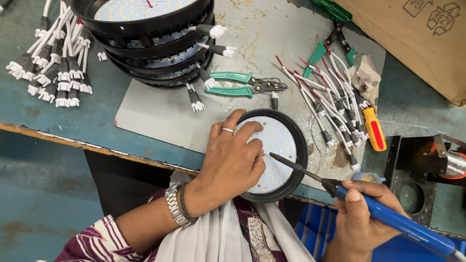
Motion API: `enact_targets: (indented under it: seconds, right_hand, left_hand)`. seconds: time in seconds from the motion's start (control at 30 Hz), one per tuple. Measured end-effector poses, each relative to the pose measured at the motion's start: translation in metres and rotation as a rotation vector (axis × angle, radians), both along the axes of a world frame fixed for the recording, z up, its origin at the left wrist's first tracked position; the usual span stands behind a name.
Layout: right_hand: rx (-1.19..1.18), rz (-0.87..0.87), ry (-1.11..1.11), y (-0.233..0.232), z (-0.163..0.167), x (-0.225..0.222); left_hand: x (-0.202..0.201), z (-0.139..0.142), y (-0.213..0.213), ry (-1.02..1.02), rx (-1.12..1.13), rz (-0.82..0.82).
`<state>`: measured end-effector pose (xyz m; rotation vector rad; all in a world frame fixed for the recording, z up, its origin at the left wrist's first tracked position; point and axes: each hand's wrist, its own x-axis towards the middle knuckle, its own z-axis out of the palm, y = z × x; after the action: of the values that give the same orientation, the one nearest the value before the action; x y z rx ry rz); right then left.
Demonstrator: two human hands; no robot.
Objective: The person solders wires to a circular LED module using a soldering iron and solder wire. They repeatedly apply flux from a small container, heat the contact points, and feed solder to secure the connections. Completed modules are stacked on the left side of the workbench.
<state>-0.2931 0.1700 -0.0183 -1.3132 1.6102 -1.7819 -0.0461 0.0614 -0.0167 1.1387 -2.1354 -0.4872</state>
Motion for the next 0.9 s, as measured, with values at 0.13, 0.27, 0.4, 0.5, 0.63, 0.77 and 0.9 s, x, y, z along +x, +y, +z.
enact_targets:
  seconds: [0.13, 0.27, 0.4, 0.5, 0.63, 0.77, 0.9]
  right_hand:
    - [-0.018, 0.009, 0.013, -0.0017, -0.0003, -0.0023]
    - [-0.009, -0.015, -0.006, -0.002, -0.0017, -0.0031]
    - [0.02, 0.006, -0.002, 0.0008, -0.0021, -0.0044]
    - [0.035, -0.001, 0.002, 0.0023, -0.003, -0.0054]
    - [0.039, -0.005, -0.009, 0.003, -0.0035, -0.0052]
    - [0.026, -0.01, -0.041, 0.0005, -0.0033, -0.0024]
    - [0.056, -0.026, -0.012, -0.0016, -0.0023, 0.0029]
  left_hand:
    - [-0.0003, -0.0001, 0.0005, 0.007, -0.009, 0.004]
    - [-0.0003, -0.0004, 0.0006, 0.009, -0.006, 0.006]
    - [0.0, -0.0001, 0.0005, 0.012, -0.007, 0.003]
    - [0.0001, 0.0002, 0.0004, 0.01, -0.005, 0.001]
    - [0.0001, 0.0, 0.0005, 0.006, -0.009, 0.003]
    - [0.0001, -0.0002, 0.0005, 0.005, -0.009, 0.004]
    - [-0.0005, -0.0001, 0.0009, 0.004, -0.015, 0.007]
